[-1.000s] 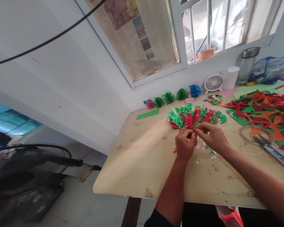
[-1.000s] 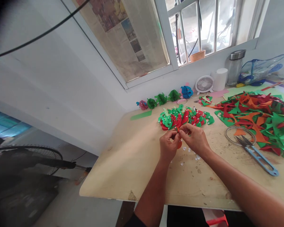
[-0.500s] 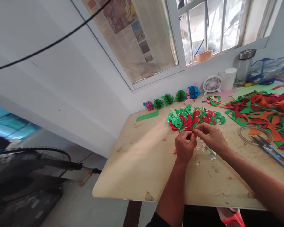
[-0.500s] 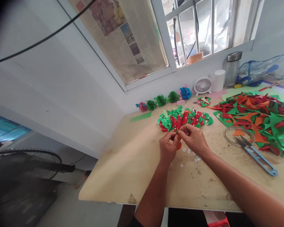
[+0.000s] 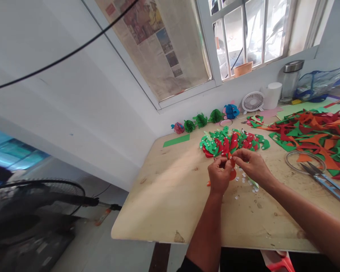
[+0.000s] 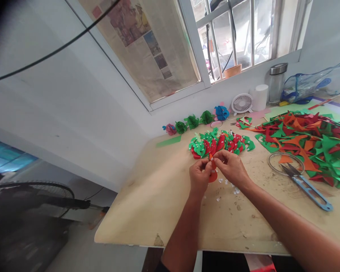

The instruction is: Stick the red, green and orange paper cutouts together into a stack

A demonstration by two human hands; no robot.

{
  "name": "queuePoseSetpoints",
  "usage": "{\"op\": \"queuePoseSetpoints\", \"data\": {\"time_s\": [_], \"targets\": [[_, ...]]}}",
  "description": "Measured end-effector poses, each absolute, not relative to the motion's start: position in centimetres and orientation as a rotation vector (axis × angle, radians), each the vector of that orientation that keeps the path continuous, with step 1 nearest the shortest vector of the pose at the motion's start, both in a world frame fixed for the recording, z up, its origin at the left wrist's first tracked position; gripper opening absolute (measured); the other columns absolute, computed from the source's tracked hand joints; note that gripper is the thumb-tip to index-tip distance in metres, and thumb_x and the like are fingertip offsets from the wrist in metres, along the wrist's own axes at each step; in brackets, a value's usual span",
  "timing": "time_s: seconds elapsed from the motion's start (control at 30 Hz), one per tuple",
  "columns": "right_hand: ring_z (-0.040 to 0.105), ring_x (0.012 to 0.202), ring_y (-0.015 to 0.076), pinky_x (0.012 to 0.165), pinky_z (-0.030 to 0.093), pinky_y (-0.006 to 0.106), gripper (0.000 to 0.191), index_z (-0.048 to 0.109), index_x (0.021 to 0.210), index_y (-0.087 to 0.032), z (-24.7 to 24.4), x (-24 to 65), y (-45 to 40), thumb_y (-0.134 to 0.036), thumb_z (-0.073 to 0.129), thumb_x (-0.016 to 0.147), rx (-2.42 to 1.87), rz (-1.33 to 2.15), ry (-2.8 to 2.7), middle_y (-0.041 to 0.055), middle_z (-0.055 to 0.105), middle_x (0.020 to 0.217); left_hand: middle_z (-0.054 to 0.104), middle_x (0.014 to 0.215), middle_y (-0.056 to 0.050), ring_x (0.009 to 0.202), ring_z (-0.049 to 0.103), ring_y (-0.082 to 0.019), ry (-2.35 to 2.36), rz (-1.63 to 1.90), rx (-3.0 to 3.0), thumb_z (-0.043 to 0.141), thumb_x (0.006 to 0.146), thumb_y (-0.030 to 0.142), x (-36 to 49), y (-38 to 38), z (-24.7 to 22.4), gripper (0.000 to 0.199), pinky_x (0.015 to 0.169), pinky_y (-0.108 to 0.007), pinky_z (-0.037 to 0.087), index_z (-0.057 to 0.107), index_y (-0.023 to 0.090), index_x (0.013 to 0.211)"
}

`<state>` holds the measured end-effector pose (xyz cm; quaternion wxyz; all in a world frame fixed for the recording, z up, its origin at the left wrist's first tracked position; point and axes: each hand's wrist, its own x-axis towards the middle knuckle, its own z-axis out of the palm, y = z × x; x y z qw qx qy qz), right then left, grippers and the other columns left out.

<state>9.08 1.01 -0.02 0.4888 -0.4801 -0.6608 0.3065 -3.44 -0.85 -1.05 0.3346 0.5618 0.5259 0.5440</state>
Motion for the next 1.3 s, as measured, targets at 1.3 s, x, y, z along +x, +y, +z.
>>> {"op": "queuePoseSetpoints", "data": {"time_s": [1.3], "targets": [[0.059,0.060,0.0158,0.058,0.045,0.026,0.019,0.065,0.071,-0.018,0.17,9.24,0.78,-0.030,0.050,0.073,-1.329,0.692,-1.654,0.0024,0.067,0.064,0.061,0.058,-0.001,0.052,0.053,-0.010,1.353,1.423,1.508,0.056,0.072,0.028,-3.34,-1.04,-0.67,0.017,0.054,-0.020,0.043,0.065,0.013,0.068]]}}
